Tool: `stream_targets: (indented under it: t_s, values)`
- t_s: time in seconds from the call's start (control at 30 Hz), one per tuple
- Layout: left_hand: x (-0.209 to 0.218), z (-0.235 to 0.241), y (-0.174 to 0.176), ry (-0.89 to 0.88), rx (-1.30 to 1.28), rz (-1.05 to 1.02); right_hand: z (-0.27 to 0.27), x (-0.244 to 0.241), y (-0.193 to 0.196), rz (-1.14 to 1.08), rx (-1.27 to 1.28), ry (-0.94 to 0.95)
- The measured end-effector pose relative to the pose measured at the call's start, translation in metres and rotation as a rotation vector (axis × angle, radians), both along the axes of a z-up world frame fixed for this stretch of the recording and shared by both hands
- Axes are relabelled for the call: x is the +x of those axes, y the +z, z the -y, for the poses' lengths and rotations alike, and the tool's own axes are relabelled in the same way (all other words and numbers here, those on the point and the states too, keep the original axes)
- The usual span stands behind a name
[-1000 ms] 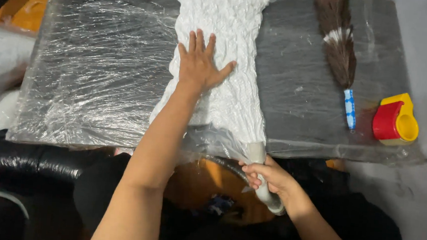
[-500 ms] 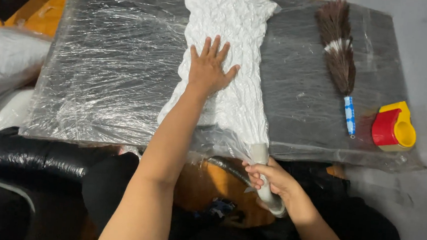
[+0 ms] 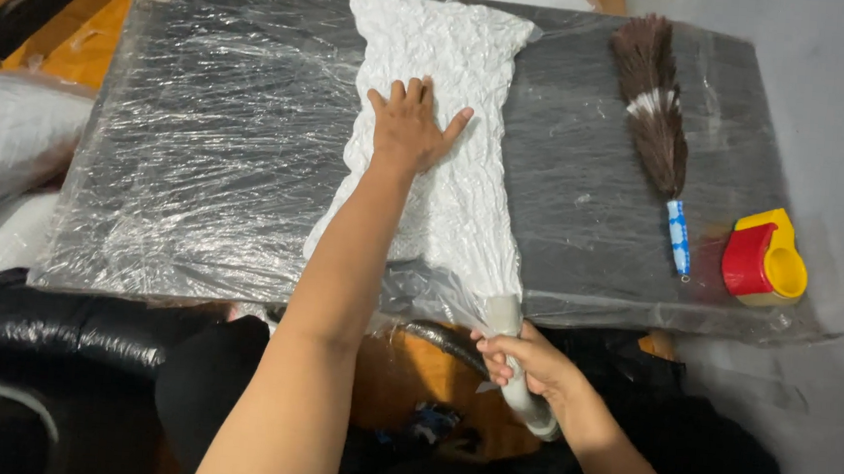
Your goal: The person places a vacuum hose into a plastic bag containing a pillow and removes air to compress it. They use a broom to press down on the pillow while vacuuming and then seal the bag.
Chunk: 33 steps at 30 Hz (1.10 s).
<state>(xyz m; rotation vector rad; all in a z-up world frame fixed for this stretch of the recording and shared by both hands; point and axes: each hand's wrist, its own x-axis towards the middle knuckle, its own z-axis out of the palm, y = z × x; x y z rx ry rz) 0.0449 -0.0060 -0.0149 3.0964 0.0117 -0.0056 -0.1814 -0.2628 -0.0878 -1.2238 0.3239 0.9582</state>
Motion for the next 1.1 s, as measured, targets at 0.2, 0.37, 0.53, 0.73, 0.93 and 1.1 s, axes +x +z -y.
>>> stream_targets:
  t_s: [0.2, 0.37, 0.53, 0.73, 0.93, 1.1]
  values:
    - [0.020, 0.001, -0.005, -0.042, 0.085, 0.132, -0.003, -0.001, 0.006, -0.036, -0.013, -0.021]
    - [0.056, -0.012, -0.018, -0.106, -0.036, 0.083, -0.005, -0.004, 0.007, -0.054, -0.038, -0.073]
    - [0.099, -0.013, -0.028, -0.056, 0.098, 0.253, 0.004, -0.009, -0.018, -0.034, 0.021, -0.085]
    - [0.126, -0.017, -0.035, -0.088, 0.065, 0.310, 0.013, -0.017, -0.031, -0.089, 0.113, -0.083]
    - [0.167, -0.037, -0.047, -0.098, -0.037, 0.305, 0.002, -0.003, 0.018, -0.056, 0.056, 0.042]
    - [0.185, -0.023, -0.042, -0.051, 0.070, 0.122, 0.009, -0.006, -0.001, -0.105, 0.029, 0.067]
